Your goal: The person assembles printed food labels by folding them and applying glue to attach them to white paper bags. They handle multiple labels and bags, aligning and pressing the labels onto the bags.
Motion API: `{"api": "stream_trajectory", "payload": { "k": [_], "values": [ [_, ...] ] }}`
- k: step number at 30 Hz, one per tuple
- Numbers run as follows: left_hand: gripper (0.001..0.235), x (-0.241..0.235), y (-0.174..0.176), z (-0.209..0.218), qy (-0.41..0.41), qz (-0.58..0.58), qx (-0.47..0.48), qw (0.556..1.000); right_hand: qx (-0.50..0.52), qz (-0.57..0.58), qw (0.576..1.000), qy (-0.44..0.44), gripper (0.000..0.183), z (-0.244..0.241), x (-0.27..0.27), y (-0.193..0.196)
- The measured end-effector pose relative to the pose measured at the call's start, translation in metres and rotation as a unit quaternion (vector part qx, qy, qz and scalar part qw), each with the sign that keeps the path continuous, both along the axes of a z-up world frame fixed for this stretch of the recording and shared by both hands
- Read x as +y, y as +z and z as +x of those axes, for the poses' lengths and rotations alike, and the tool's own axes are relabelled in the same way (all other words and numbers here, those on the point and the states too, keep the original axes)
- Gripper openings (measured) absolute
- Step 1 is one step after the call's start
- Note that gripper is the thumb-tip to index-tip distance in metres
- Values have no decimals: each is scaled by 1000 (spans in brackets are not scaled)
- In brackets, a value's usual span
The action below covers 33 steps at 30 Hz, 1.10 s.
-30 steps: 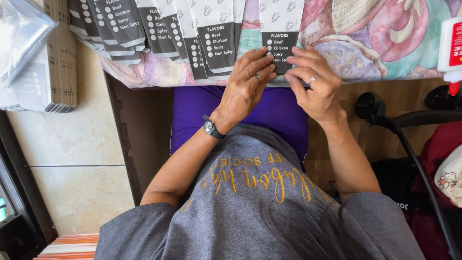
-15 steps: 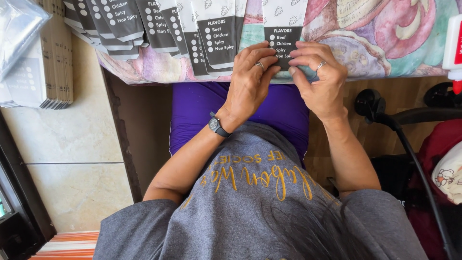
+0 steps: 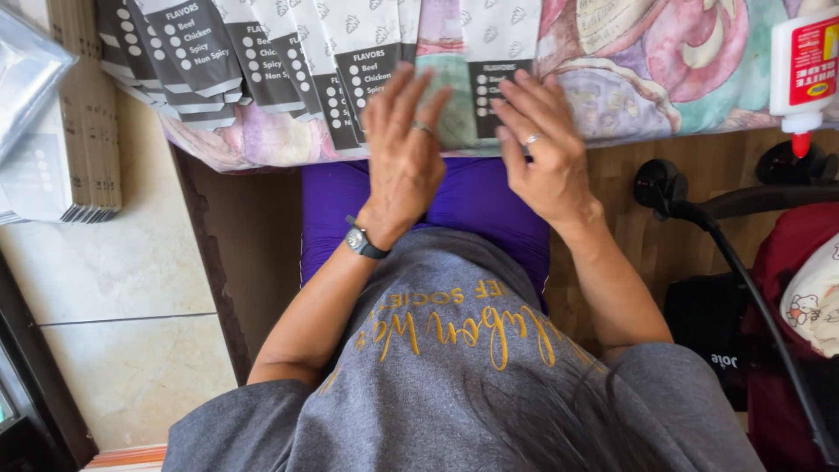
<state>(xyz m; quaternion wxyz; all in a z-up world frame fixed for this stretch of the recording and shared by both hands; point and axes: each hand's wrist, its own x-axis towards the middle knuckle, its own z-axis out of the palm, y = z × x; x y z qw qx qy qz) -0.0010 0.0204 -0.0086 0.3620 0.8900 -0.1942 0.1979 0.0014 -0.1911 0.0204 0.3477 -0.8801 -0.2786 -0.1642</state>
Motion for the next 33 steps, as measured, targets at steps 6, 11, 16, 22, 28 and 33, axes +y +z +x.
{"api": "stream_trajectory", "payload": {
  "k": [6,11,16,22,28,33],
  "values": [
    [82,2,-17,2,55,115,84,988,-22,-31,996,-80,24,-1,-88,-4],
    [84,-43,-12,5,-43,144,105,983,-36,-54,993,-101,32,2,-141,15],
    [71,-75,-15,14,-124,78,91,985,-62,-74,980,-172,31,2,-139,17],
    [16,-39,18,8,-113,-91,-9,989,-61,36,998,1,4,-5,-58,24],
    [19,-31,12,2,-155,-83,-35,984,-22,60,990,126,21,7,-28,16],
    [17,-29,10,3,-162,-97,-42,981,-41,50,991,120,14,9,-25,18]
  ]
}}
